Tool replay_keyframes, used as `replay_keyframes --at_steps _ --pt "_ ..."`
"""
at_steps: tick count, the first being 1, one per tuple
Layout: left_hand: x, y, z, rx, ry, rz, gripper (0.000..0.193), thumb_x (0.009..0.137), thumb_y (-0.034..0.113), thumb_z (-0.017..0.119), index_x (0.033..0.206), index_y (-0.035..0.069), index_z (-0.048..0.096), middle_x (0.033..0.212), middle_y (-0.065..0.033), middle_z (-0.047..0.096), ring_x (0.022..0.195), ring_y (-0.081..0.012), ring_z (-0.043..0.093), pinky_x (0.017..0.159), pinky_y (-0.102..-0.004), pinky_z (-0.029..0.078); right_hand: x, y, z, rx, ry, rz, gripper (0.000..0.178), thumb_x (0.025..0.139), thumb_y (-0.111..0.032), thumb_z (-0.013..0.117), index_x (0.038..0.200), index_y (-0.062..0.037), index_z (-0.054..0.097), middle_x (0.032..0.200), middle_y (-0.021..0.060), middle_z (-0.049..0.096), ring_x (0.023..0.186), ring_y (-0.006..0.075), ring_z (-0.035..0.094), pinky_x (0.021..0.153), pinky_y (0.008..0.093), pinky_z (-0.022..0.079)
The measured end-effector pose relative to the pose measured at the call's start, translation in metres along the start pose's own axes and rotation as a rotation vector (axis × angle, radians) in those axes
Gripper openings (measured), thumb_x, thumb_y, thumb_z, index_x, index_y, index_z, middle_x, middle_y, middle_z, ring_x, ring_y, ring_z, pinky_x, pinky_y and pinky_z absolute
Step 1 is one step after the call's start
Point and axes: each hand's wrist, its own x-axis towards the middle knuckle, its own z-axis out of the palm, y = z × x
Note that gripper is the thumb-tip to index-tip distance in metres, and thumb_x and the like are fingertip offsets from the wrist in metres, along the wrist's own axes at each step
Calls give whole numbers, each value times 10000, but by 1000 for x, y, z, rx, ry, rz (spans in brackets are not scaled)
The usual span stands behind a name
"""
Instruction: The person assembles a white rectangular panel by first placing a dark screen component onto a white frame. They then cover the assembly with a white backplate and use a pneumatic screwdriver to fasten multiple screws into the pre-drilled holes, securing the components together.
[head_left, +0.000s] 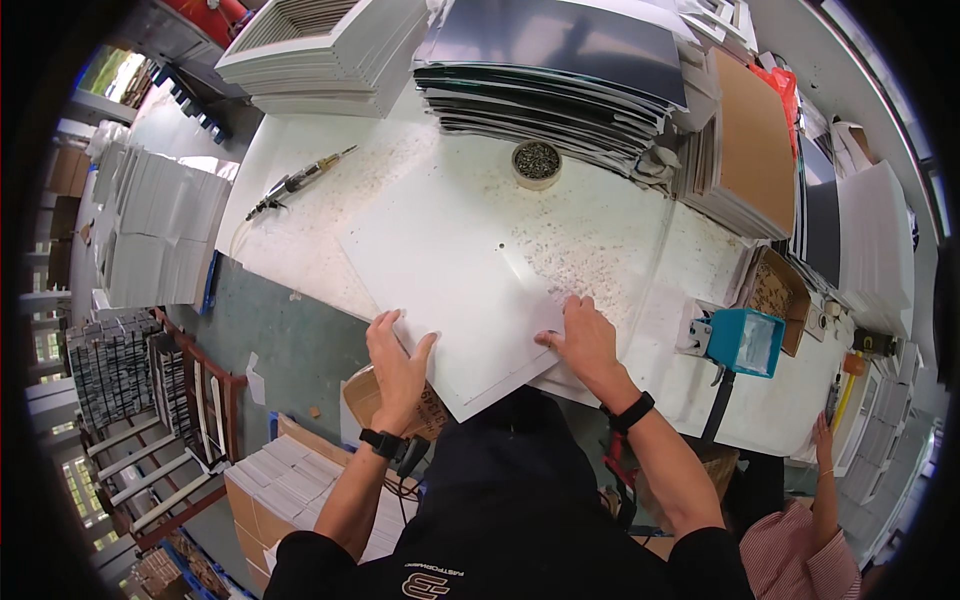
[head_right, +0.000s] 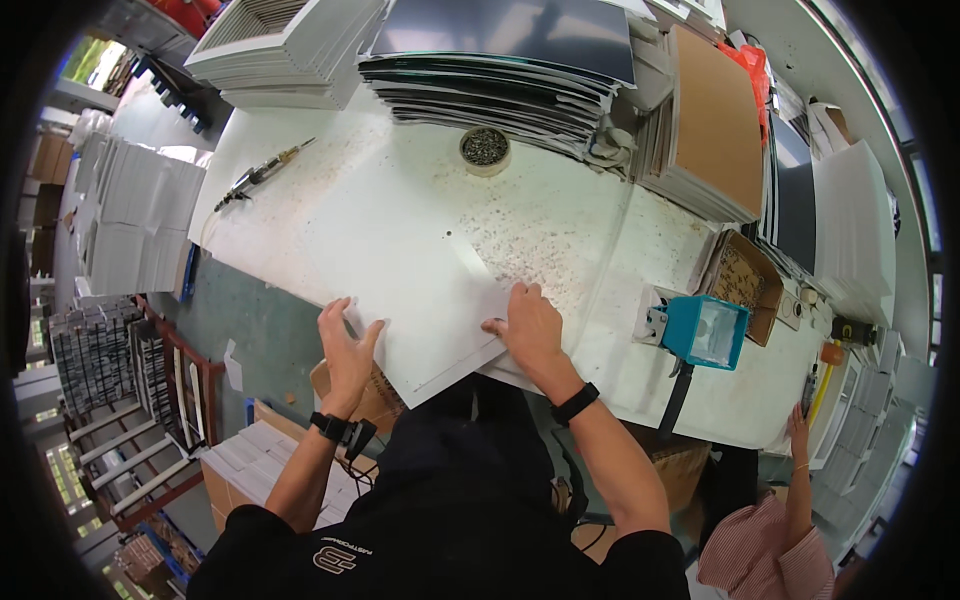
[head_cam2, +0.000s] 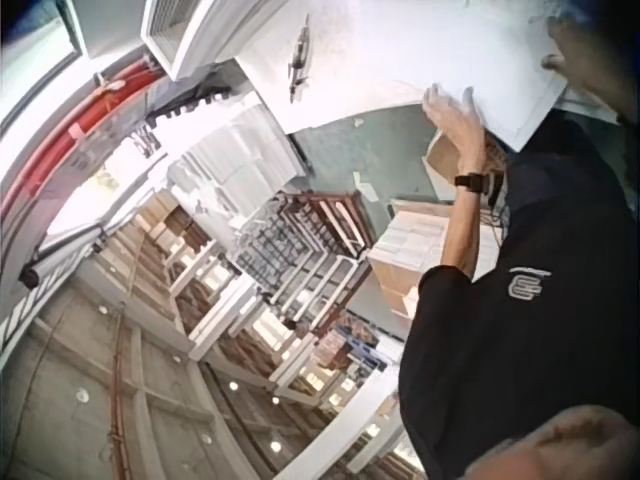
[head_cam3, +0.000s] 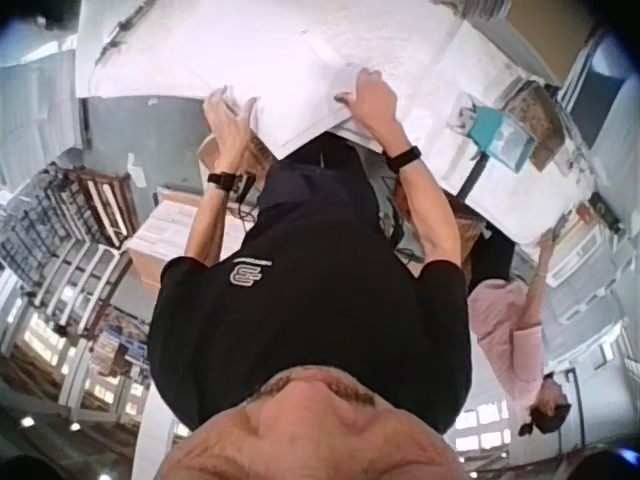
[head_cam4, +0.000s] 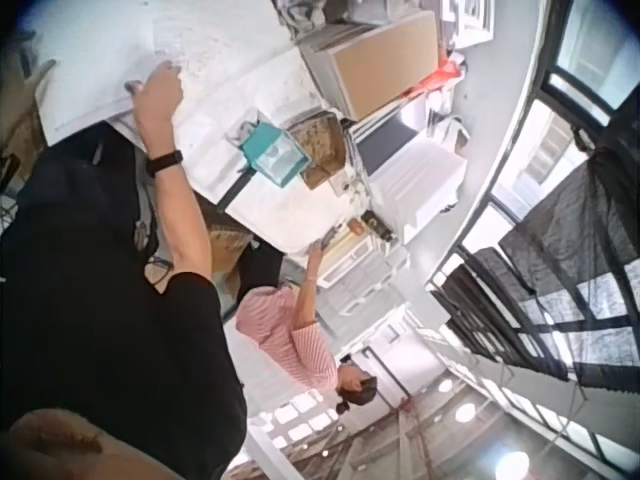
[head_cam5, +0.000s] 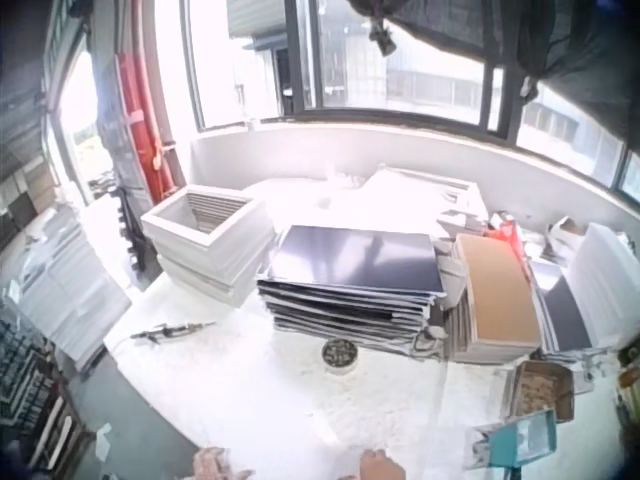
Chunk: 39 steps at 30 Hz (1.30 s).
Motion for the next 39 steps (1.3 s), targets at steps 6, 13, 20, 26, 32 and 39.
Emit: replay_keyframes --at_steps 6,13,20,26,32,39 --pt "-103 -82 8 -835 -179 -783 513 1044 367 645 1394 15 515 1309 -119 630 1137 -221 653 932 -355 573 -17 -25 25 22 -58 -93 636 798 -474 857 1052 26 558 1009 238 645 846 403 714 691 457 583" --pt "-85 -122 -20 -1088 -59 -845 386 1045 362 655 1249 37 608 1052 -27 694 864 -70 677 631 -194 580 -31 -55 53 318 -481 -68 598 883 -468 796 1083 61 599 1048 278 697 902 395 718 765 422 590" --pt "-83 -124 -13 -1410 146 -733 436 1056 402 628 1318 61 553 1222 -42 654 1118 -159 637 943 -318 533 -47 -93 101 1198 -801 324 548 1001 -455 690 1240 34 627 1165 122 692 1054 213 682 919 385 573" --pt "-132 -33 40 -1659 -5 -800 539 1013 233 712 1437 5 469 1386 -108 588 1296 -217 558 1101 -411 465 -48 -100 124 1280 -759 369 509 1025 -388 683 1316 15 573 1234 116 667 1074 206 667 935 377 554" --pt "-134 -21 61 -1640 188 -733 564 987 139 733 1433 -41 438 1397 -130 569 1301 -216 548 1136 -383 433 -50 -99 130 1414 -712 355 463 1010 -331 714 1313 -2 595 1222 89 673 1077 193 651 950 364 535" --pt "-135 -19 68 -1556 251 -702 565 980 144 738 1424 -46 444 1382 -135 573 1283 -207 546 1115 -360 438 -46 -96 134 1458 -720 384 458 986 -256 748 1323 15 598 1229 92 680 1109 183 652 953 362 547"
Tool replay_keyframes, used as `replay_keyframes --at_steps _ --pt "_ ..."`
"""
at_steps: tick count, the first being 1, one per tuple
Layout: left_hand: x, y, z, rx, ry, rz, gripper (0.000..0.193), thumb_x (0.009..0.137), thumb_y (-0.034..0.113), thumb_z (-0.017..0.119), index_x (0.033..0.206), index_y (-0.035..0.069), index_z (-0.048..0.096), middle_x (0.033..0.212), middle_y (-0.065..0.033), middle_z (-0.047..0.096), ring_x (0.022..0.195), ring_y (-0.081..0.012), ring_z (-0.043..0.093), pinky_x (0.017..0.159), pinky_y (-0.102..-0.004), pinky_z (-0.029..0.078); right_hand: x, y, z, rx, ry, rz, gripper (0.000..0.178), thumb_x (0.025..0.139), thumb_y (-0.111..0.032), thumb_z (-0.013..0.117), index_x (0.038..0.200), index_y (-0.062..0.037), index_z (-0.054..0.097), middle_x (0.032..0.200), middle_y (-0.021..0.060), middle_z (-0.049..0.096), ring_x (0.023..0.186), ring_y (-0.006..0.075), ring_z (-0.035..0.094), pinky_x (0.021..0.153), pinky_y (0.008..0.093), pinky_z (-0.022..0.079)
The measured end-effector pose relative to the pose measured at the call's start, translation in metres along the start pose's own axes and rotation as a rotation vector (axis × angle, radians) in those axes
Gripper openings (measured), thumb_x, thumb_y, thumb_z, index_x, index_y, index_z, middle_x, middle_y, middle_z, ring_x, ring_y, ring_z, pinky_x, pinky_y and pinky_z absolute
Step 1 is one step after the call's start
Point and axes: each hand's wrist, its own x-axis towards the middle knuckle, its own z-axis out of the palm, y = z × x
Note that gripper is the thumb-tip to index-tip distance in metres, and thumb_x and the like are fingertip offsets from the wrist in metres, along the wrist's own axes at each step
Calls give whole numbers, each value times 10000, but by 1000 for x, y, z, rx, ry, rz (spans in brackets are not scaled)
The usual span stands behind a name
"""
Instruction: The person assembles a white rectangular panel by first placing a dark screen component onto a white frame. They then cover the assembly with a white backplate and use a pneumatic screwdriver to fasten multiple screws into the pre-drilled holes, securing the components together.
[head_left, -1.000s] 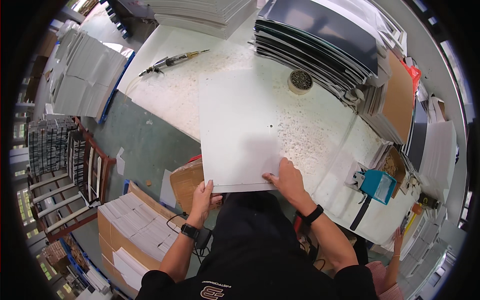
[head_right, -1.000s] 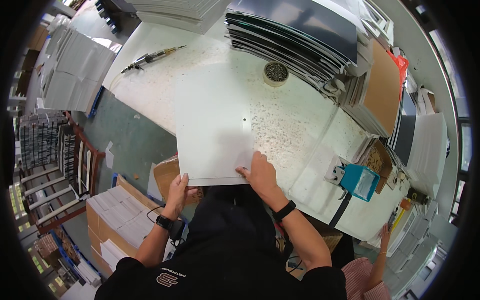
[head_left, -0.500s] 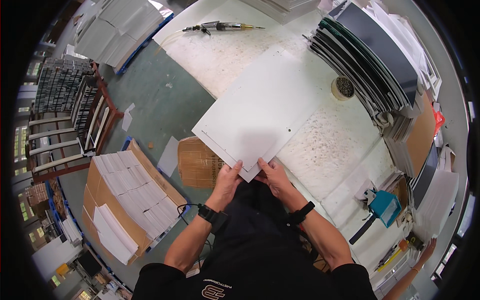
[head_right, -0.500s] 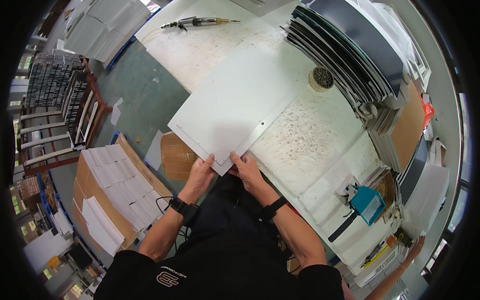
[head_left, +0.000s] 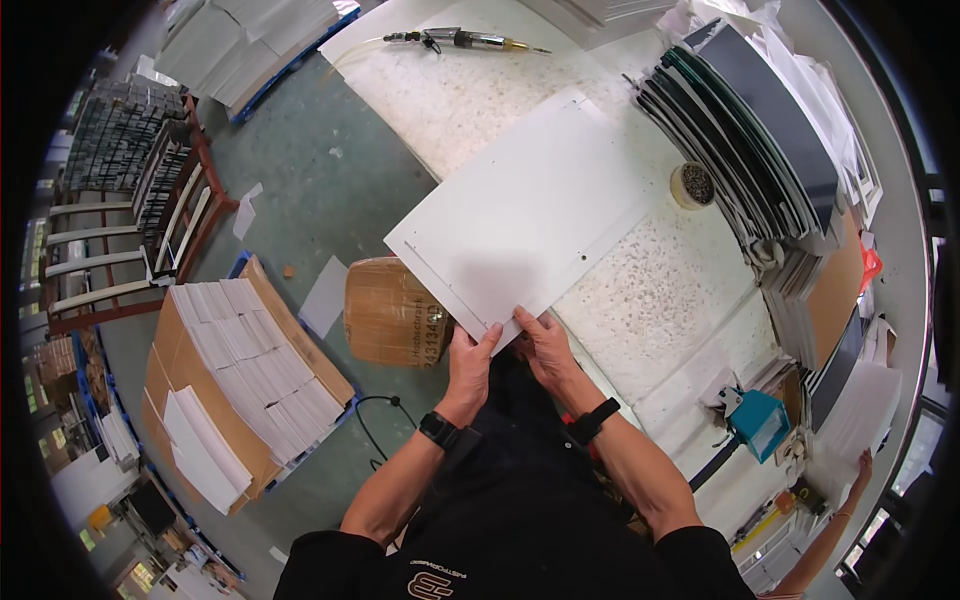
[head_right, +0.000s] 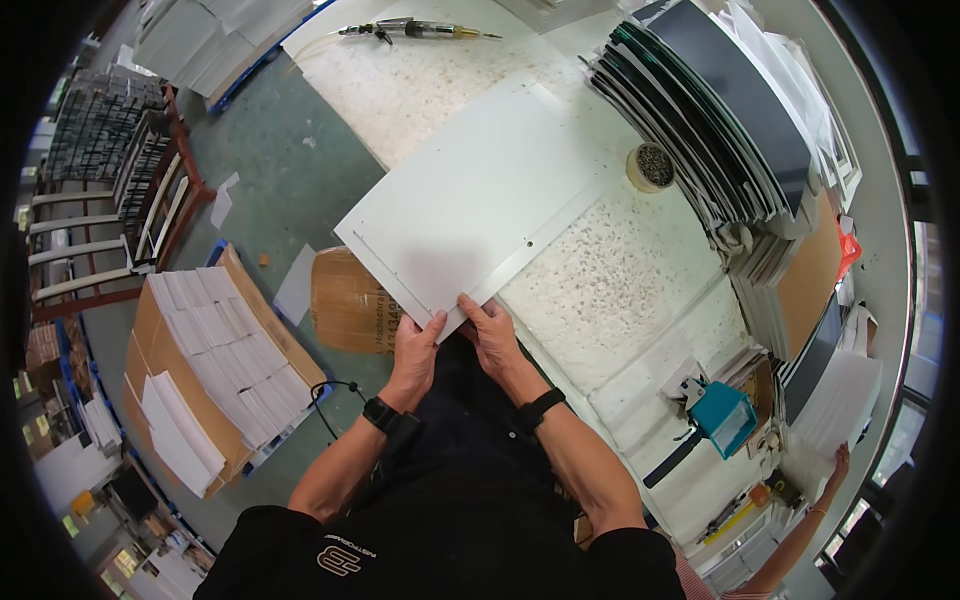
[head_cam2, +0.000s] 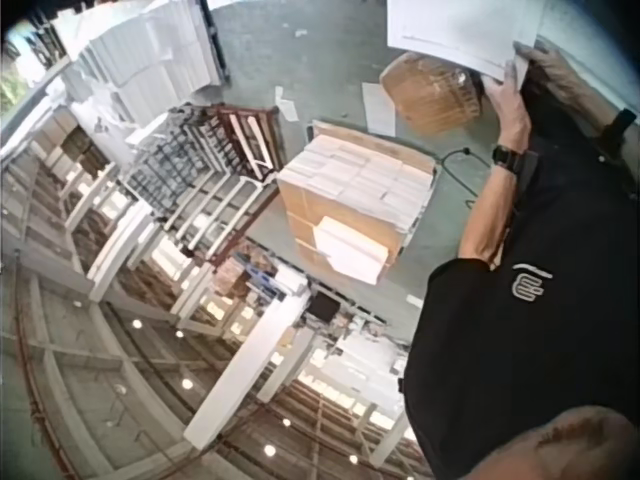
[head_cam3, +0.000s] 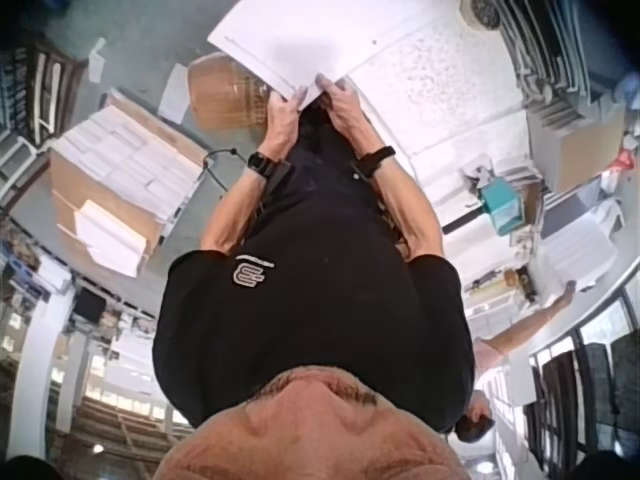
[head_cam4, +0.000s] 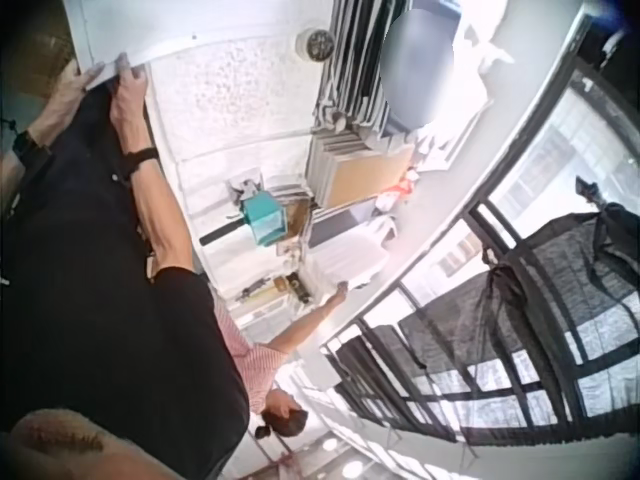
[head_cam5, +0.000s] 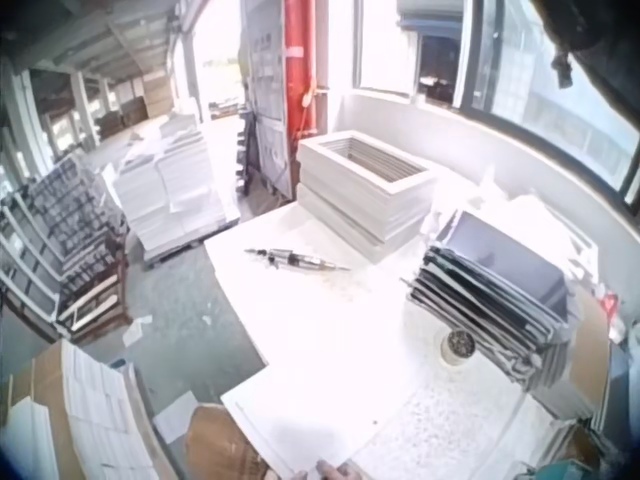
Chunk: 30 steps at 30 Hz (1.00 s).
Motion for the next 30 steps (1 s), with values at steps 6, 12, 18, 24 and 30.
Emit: replay_keyframes --at_steps 6,12,18,24,30 --pt "3 -1 -2 59 43 37 549 977 137 731 1412 -52 457 1358 -131 590 1255 -208 561 1103 -355 442 2 5 6 -21 -20 -93 432 988 -228 744 1309 25 604 1209 87 689 1058 165 669 923 337 559" --pt "6 11 -6 112 44 19 527 966 129 732 1392 -51 480 1312 -123 623 1213 -202 588 1070 -351 464 5 14 13 -14 -19 -172 441 984 -223 752 1305 37 597 1193 84 685 1048 157 663 930 318 547" --pt "-3 19 -24 110 9 -60 541 959 150 748 1384 -56 484 1338 -138 607 1202 -201 594 1061 -347 467 -1 -19 8 -86 98 -61 524 1031 -482 628 1233 0 609 1082 80 703 979 190 692 875 370 579" --pt "-18 39 -15 125 -50 -208 513 961 135 747 1385 -21 503 1298 -111 628 1175 -200 629 983 -348 535 -9 -35 7 -176 256 -36 587 1036 -561 568 1131 12 654 940 85 727 797 191 715 720 335 598" --pt "-23 24 1 139 -144 -381 442 994 248 736 1335 10 586 1248 -91 678 1112 -180 671 940 -344 566 -25 -54 -10 -285 263 -93 529 1032 -468 614 1124 53 607 922 117 725 763 184 727 679 329 630"
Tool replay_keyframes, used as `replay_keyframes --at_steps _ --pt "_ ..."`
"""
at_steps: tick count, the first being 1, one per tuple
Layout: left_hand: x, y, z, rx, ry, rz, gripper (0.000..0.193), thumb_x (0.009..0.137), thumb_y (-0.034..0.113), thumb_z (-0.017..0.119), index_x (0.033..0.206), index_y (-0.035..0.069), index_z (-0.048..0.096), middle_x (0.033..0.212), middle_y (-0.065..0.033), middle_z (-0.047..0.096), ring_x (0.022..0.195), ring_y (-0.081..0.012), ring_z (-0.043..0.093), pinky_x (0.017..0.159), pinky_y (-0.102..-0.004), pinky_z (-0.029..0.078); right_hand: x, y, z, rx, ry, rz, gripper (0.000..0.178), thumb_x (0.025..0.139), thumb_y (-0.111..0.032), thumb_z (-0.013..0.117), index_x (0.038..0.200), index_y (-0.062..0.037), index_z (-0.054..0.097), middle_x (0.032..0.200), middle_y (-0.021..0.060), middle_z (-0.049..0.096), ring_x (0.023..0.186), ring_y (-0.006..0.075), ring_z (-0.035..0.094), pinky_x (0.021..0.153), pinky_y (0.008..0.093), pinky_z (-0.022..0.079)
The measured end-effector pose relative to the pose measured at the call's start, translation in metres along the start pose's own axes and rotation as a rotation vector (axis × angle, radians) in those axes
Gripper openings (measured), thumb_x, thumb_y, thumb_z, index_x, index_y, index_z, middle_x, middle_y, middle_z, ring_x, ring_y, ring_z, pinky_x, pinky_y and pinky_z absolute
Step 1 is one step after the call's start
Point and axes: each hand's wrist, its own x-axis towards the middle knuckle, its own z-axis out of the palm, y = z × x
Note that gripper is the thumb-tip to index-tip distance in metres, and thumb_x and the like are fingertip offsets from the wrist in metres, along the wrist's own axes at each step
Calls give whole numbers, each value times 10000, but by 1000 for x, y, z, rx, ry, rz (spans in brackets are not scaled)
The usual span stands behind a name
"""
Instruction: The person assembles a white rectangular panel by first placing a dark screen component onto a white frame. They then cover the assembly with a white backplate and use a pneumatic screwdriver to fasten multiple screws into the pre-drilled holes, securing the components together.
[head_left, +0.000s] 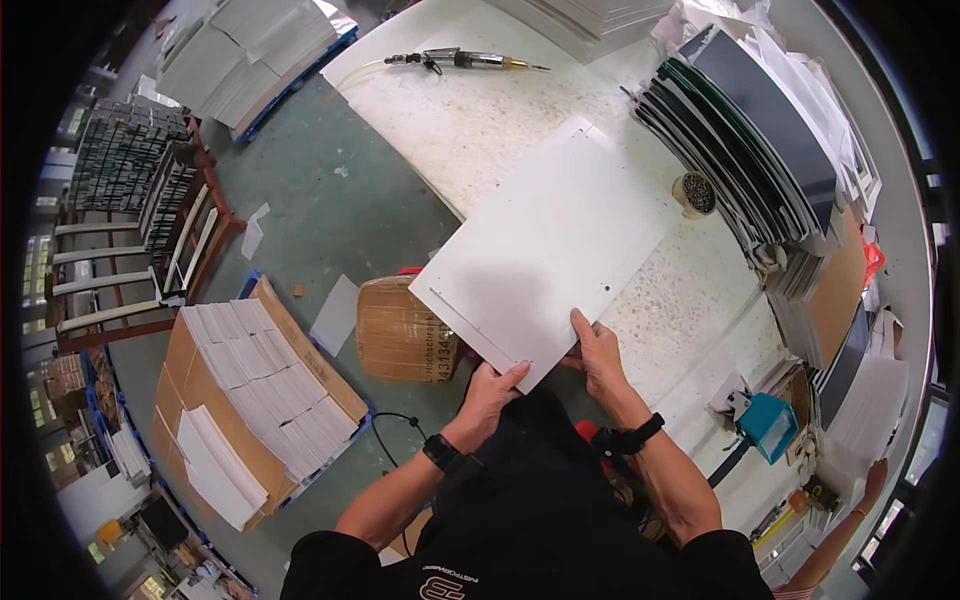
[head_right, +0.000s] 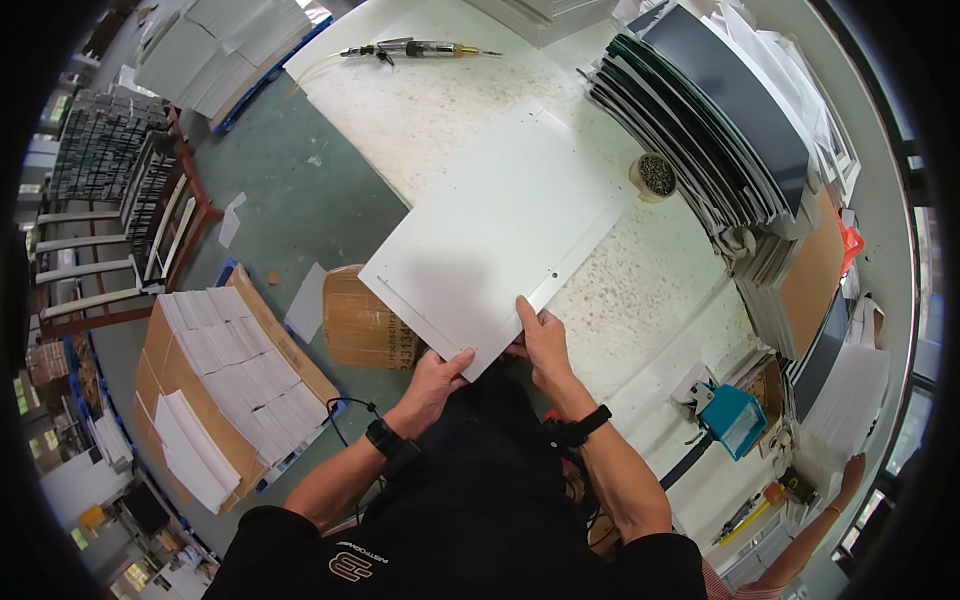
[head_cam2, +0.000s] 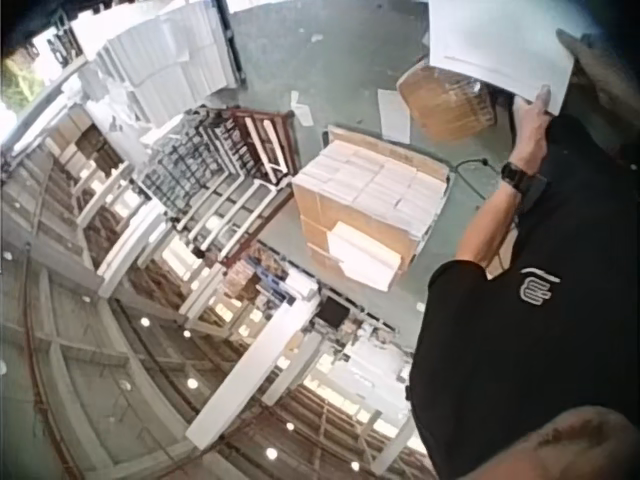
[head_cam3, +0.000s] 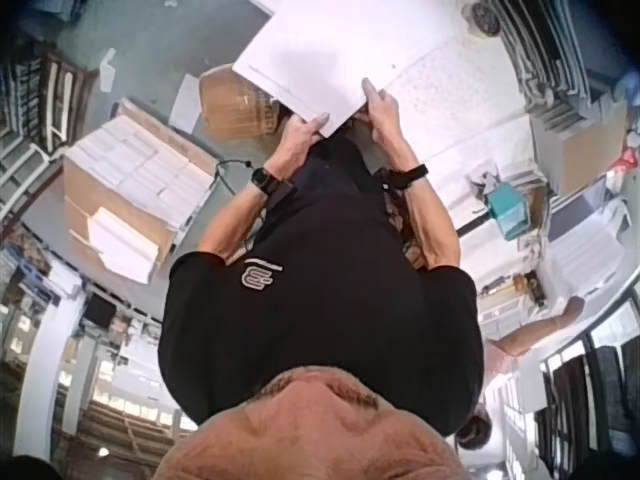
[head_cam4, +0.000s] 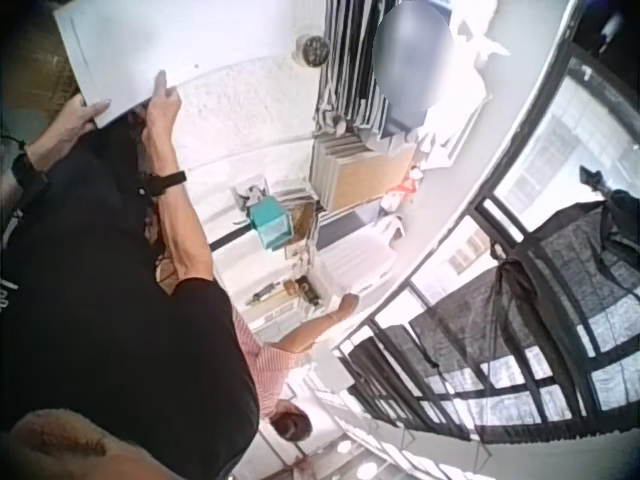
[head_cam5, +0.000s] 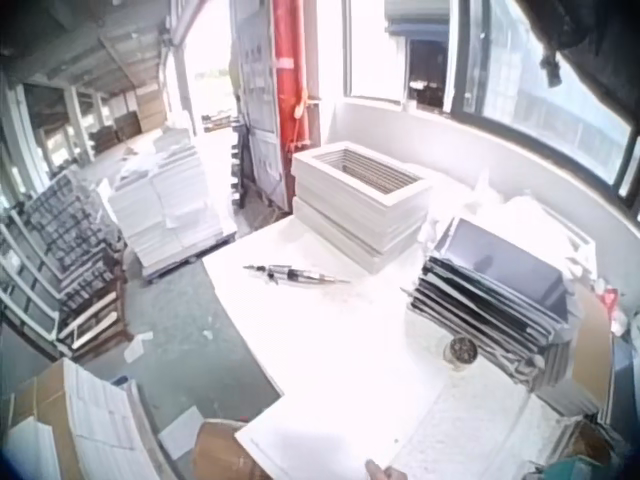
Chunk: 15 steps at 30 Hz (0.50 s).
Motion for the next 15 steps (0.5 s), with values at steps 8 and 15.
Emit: replay_keyframes --at_steps 8,15 --pt "-11 -19 5 118 -145 -188 550 1054 388 632 1409 -14 511 1355 -137 619 1239 -252 626 1030 -404 540 -2 25 -39 -204 29 -233 289 1013 -235 679 1030 -1 511 790 60 638 668 104 605 566 271 519" --pt "23 80 -103 276 252 361 646 1056 484 595 1467 -6 506 1230 -77 634 1100 -155 597 969 -330 499 0 30 -44 -229 10 -264 271 1013 -214 675 1003 -5 503 758 52 627 640 98 573 561 276 489"
